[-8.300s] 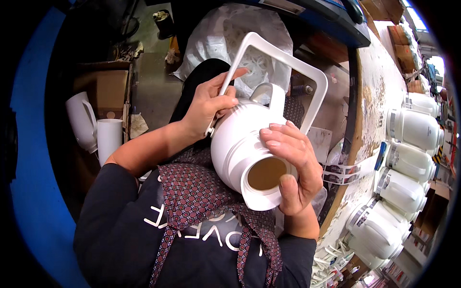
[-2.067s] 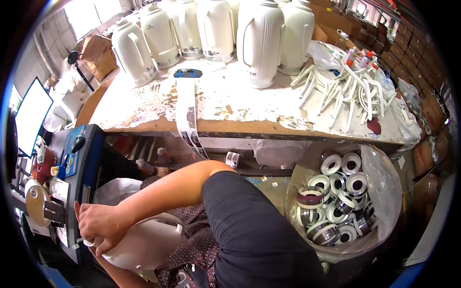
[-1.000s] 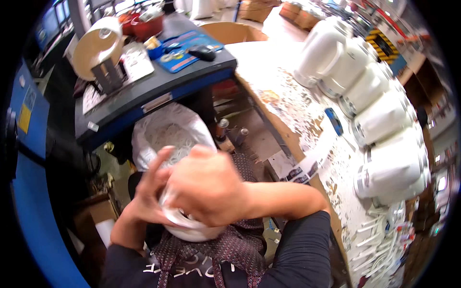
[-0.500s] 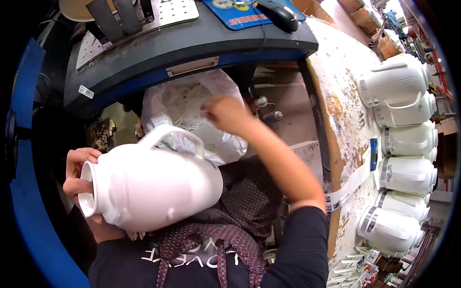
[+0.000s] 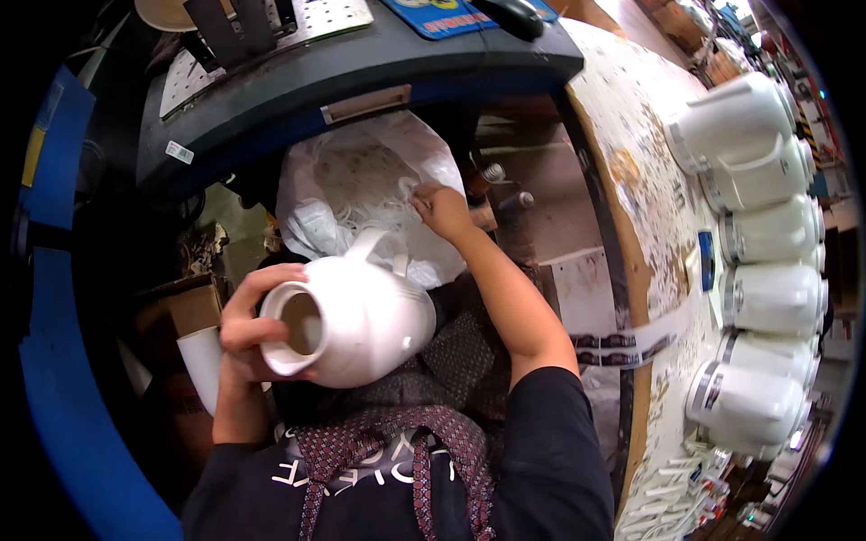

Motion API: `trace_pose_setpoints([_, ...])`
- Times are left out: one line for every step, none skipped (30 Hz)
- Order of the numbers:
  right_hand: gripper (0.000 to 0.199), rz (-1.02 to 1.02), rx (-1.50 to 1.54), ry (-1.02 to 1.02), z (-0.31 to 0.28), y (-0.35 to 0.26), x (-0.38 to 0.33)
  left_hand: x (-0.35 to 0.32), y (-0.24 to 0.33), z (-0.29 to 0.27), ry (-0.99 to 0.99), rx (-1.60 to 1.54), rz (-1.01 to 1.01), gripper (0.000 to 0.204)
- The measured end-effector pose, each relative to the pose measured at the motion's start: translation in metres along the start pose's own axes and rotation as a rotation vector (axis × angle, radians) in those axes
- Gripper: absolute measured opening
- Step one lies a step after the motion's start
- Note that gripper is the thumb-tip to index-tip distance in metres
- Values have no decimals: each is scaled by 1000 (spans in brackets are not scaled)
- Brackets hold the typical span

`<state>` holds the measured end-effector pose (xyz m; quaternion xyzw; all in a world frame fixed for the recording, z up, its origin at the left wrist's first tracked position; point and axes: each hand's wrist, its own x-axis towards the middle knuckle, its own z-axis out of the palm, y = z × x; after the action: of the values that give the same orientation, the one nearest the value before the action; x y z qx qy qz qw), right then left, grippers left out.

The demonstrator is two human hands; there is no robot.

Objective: The person assembles white plastic thermos bodies by inserting inner linings, attaching top handles, and applying labels to the exterior of the containers.

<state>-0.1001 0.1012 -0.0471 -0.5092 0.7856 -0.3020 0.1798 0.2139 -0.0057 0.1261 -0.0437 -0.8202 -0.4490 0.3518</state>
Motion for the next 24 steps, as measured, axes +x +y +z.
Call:
trace_pose_setpoints([20, -35, 173, 158, -20, -19, -20, 3, 7, 11, -40, -14, 30, 47])
trace_pose_setpoints([19, -124, 370, 256, -41, -37, -47, 6, 15, 19, -56, -74, 49, 49])
trace_pose_setpoints([19, -25, 629, 292, -60, -53, -77, 7, 26, 23, -55, -105, 79, 50])
trace_pose_setpoints([20, 42, 796, 362, -77, -66, -113, 8, 37, 28, -50, -107, 88, 51])
trace_pose_setpoints([22, 107, 904, 428, -90, -76, -148, 9, 47, 32, -17, -123, 118, 52])
trace_pose_setpoints([25, 259, 966, 348, -95, -83, -176, 11, 55, 39, 26, -180, 139, 53])
trace_pose_setpoints([28, 433, 1015, 253, -100, -85, -201, 12, 65, 44, 15, -146, 133, 53])
trace_pose_setpoints([29, 386, 654, 253, -91, -85, -213, 16, 72, 51, -28, -108, 171, 53])
trace_pose_setpoints([32, 486, 245, 210, -79, -83, -223, 19, 79, 56, -76, -69, 205, 53])
trace_pose_setpoints([36, 439, -49, 284, -74, -76, -233, 25, 84, 62, -117, -40, 215, 52])
trace_pose_setpoints([37, 212, -466, 479, -66, -68, -239, 30, 89, 68, -137, -17, 225, 53])
trace_pose_setpoints([36, 107, -485, 633, -58, -59, -246, 34, 96, 71, -136, 7, 256, 53])
trace_pose_setpoints([35, 61, -491, 625, -52, -49, -250, 37, 103, 73, -153, 57, 220, 52])
trace_pose_setpoints([34, -111, -536, 531, -45, -42, -254, 39, 108, 77, -143, 69, 235, 52])
trace_pose_setpoints([33, -243, -602, 371, -44, -33, -258, 40, 113, 79, -153, 59, 221, 49])
trace_pose_setpoints([29, -242, -563, 311, -42, -28, -258, 39, 118, 83, -185, 63, 188, 48])
trace_pose_setpoints([26, -226, -582, 275, -47, -24, -259, 36, 122, 86, -199, 56, 139, 48])
trace_pose_setpoints([23, -47, -561, 97, -53, -26, -259, 33, 124, 89, -235, 62, 125, 44])
trace_pose_setpoints([21, 53, -514, 4, -65, -32, -258, 29, 125, 92, -230, 79, 89, 42])
trace_pose_setpoints([19, 153, -364, -135, -79, -41, -253, 24, 126, 94, -226, 110, 92, 45])
trace_pose_setpoints([16, 195, -301, -288, -98, -55, -248, 20, 126, 97, -231, 149, 84, 50])
trace_pose_setpoints([15, 279, -120, -321, -119, -75, -244, 16, 125, 99, -201, 132, 89, 62])
trace_pose_setpoints([15, 405, 41, -366, -139, -98, -241, 12, 125, 101, -179, 123, 75, 74])
trace_pose_setpoints([24, 523, 443, -251, -159, -125, -243, 9, 125, 103, -153, 112, 53, 86])
